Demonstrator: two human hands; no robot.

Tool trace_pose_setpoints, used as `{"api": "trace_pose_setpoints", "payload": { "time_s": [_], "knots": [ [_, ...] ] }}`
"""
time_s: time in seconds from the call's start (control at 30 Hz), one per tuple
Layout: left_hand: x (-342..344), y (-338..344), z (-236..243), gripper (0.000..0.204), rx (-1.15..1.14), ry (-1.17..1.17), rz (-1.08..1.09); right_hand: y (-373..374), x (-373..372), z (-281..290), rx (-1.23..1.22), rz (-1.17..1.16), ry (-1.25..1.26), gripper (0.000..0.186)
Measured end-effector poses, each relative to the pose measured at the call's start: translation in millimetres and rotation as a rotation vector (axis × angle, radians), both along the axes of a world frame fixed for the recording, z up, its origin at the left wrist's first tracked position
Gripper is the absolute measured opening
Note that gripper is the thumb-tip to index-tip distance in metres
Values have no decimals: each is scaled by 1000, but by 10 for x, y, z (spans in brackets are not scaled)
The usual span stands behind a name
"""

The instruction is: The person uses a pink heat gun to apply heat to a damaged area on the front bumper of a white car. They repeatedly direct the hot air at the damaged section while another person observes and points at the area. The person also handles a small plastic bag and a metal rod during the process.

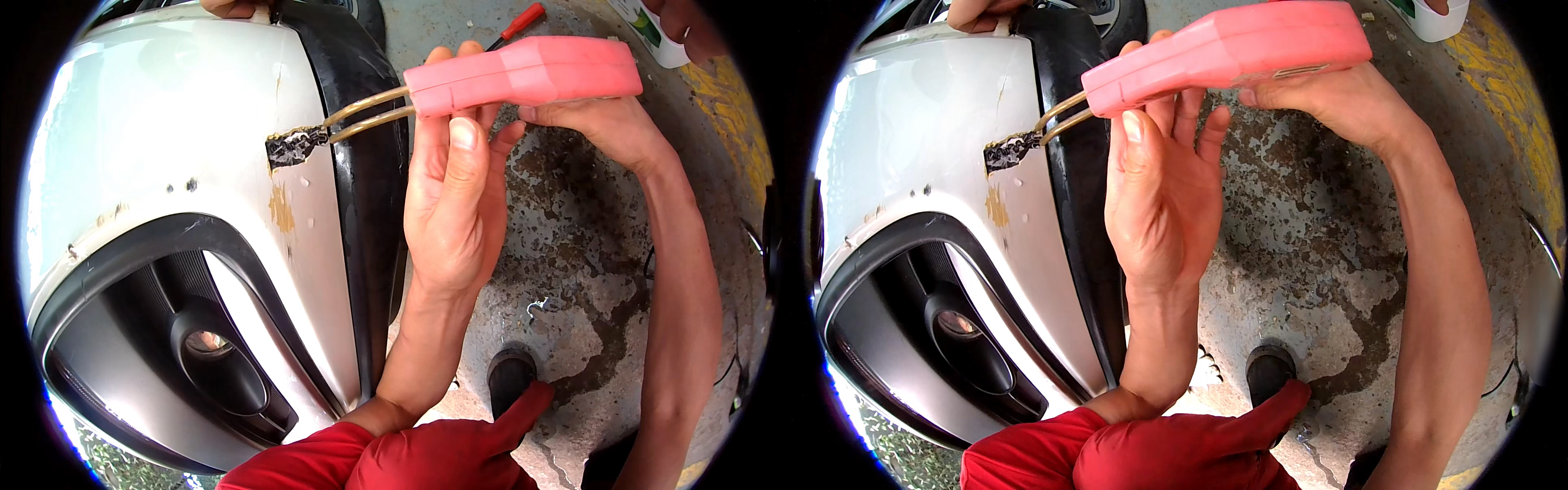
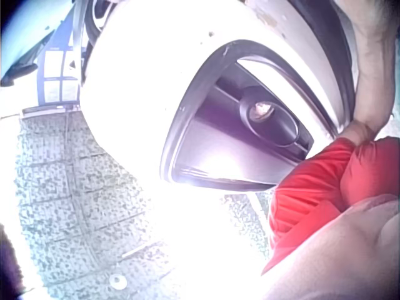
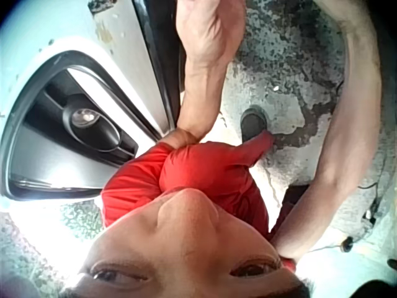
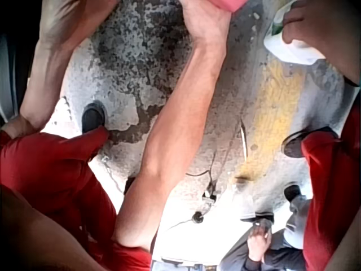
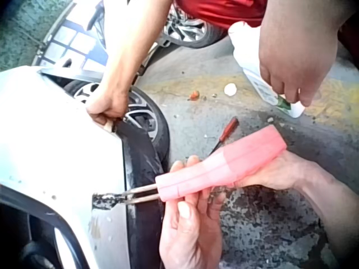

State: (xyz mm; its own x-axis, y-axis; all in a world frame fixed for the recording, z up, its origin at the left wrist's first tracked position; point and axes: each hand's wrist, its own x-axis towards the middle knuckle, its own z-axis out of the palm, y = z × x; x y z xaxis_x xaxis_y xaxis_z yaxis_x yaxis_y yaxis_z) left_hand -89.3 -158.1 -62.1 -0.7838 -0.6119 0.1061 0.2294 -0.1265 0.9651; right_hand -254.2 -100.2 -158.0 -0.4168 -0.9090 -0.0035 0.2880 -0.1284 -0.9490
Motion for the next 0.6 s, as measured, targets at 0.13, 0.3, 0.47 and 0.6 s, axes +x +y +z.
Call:
{"api": "trace_pose_setpoints", "payload": {
  "time_s": [0.13, 0.3, 0.47, 0.6],
  "knots": [
    [-1, 4, 7, 64, 1, -6, 7, 6, 29, 23, 13, -28, -6, 27],
    [-2, 27, 5, 66, -1, -15, 7, 48, 51, -1, 36, -49, 7, 32],
    [-1, 193, 9, 65, -14, -79, 1, 180, 73, -63, 51, -7, -6, 42],
    [30, 429, 52, 68, 56, -92, -19, 518, 143, 3, 37, -61, -22, 35]
  ]
}}
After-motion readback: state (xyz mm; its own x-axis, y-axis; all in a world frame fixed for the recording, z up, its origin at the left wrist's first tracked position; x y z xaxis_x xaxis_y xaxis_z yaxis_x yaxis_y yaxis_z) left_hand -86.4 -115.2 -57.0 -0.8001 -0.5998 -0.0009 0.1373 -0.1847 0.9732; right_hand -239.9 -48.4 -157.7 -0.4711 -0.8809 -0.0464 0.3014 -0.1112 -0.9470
